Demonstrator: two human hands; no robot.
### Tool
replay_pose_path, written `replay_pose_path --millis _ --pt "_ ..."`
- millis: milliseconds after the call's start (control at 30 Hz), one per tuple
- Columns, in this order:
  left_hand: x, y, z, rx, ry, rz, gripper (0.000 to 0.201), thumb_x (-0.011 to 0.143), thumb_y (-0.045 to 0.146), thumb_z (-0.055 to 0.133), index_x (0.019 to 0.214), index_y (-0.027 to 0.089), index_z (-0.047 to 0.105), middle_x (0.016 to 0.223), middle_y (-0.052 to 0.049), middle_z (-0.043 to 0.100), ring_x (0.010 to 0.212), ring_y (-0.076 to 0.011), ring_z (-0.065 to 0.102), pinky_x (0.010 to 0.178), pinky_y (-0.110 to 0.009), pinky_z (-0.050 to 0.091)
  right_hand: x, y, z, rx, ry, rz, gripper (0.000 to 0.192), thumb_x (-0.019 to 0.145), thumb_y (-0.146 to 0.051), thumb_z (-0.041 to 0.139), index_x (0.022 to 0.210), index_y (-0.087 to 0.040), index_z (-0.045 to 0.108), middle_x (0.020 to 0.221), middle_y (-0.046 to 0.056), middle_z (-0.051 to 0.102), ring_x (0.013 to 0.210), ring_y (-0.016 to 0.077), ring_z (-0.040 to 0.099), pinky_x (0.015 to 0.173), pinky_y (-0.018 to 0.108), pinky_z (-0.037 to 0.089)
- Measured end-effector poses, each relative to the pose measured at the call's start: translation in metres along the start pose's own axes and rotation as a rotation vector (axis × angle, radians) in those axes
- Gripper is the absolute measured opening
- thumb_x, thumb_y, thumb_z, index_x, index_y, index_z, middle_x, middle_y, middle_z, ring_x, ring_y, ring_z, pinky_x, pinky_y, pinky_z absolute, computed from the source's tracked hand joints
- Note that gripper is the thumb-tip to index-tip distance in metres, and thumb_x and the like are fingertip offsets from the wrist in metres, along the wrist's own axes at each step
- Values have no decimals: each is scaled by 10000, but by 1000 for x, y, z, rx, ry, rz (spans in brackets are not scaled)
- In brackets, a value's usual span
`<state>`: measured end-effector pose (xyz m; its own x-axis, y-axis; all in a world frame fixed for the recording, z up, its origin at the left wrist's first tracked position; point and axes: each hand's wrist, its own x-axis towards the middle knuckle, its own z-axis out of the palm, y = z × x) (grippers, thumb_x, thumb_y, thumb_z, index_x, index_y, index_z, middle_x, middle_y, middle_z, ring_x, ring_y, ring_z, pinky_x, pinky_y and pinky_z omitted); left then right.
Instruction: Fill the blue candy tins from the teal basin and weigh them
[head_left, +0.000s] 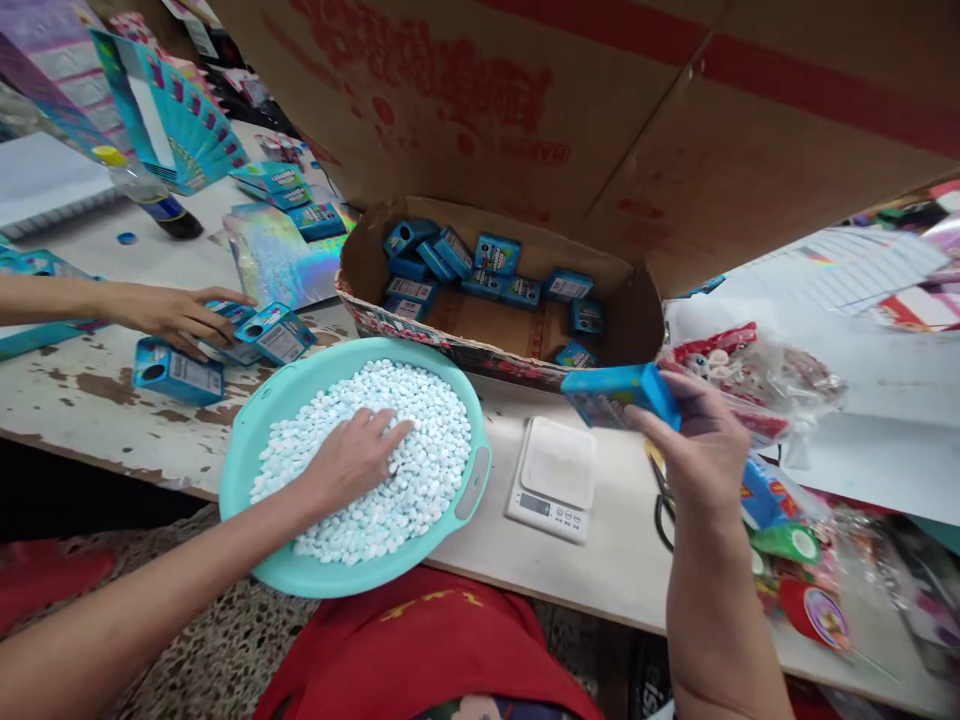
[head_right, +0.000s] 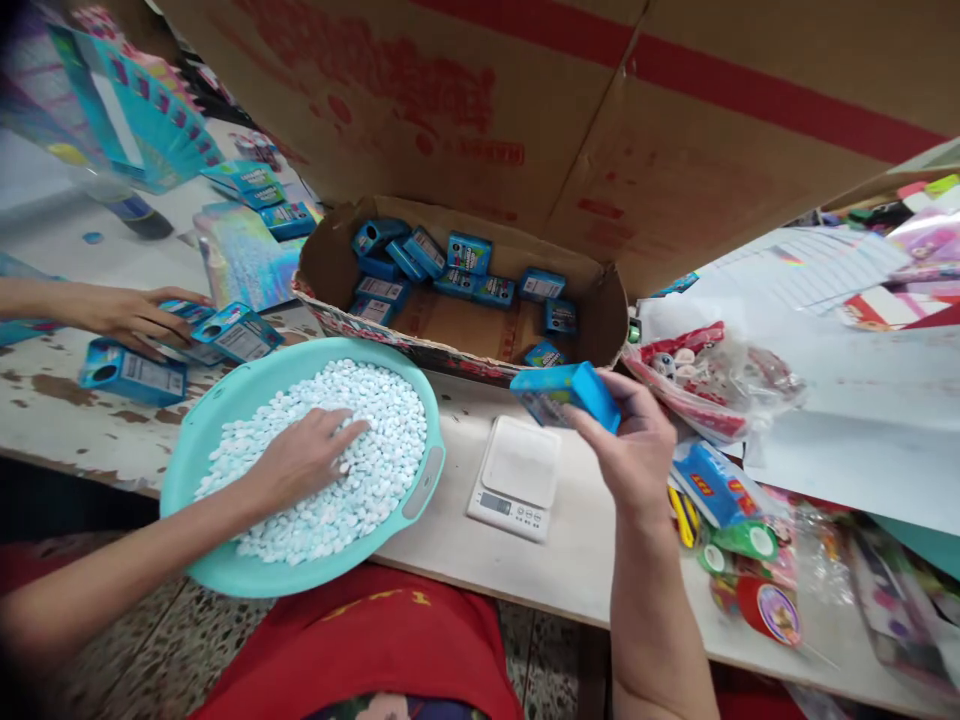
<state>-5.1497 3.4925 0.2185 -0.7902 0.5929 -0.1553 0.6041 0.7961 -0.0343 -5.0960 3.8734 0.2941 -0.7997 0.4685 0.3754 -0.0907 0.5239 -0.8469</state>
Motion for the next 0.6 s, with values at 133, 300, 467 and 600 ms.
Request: replay_pose_path --millis 133,300,467,600 --pt "20 -4 -9 -21 -64 -87 457 831 179 495 1286 205 529 1213 -141 576 1045 -313 562 624 -325 489 -59 0 1 -152 -120 92 520 613 -454 844 1050 -222 685 968 54 710 894 245 666 813 408 552" --pt "25 -3 -13 -28 -74 -135 417 824 221 500 1239 203 534 1155 -120 585 1007 -297 597 638 -322 470 -109 11 14 -38 -210 254 501 607 -443 852 1025 -220 691 997 63 707 920 236 653 813 376 545" --pt "17 -3 -13 -62 -68 -182 362 869 264 469 1211 214 577 1169 -109 603 1018 -292 604 627 -327 473 -138 32 16 441 -64 644 486 670 -430 815 1082 -220 665 998 44 700 848 168 644 703 284 547" --pt "3 1 -27 -9 33 -157 371 900 337 459 1227 250 611 1333 -98 560 1134 -348 543 688 -380 498 -156 43 6 759 -38 935 524 658 -391 832 1135 -268 652 1058 14 704 814 144 655 651 253 543"
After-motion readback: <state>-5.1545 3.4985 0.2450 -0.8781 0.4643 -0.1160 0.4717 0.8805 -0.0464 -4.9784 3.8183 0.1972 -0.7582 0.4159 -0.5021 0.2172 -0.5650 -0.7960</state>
